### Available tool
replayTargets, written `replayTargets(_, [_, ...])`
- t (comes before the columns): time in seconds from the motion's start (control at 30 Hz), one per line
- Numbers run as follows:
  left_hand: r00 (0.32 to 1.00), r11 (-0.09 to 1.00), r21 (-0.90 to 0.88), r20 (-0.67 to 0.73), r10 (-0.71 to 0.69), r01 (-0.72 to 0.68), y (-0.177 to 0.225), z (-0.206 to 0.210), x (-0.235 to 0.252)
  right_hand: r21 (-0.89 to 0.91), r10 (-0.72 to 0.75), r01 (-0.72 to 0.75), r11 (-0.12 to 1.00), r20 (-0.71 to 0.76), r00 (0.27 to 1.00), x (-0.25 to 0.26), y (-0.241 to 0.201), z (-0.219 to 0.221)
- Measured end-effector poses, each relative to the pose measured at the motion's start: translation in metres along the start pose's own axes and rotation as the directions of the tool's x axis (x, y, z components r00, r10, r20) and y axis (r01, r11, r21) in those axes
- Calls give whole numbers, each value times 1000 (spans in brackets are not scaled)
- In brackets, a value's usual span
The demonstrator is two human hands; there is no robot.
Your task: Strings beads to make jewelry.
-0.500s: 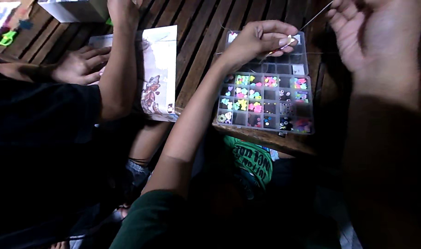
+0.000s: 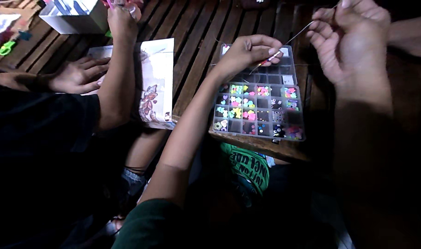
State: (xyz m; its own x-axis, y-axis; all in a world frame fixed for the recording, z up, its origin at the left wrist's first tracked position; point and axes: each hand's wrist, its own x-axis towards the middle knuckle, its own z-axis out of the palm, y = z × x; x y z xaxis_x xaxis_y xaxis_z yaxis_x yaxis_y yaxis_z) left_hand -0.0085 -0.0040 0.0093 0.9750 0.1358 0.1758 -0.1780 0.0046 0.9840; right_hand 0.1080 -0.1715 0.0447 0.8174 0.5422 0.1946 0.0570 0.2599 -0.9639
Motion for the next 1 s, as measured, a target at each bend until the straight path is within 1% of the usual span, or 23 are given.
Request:
replayTargets(0.33, [1000, 1000, 15, -26, -15, 15, 0, -1, -2, -13, -12, 12, 1000, 27, 1000, -3, 2, -1])
replayTargets(0.67, [999, 1000, -20, -41, -18, 17, 0, 0, -2, -5, -8, 8, 1000, 29, 1000, -4, 2, 0])
replayTargets(1.0, [999, 1000, 2, -28, -25, 25, -1, -1, 0, -18, -14, 15, 1000, 41, 999, -3, 4, -1])
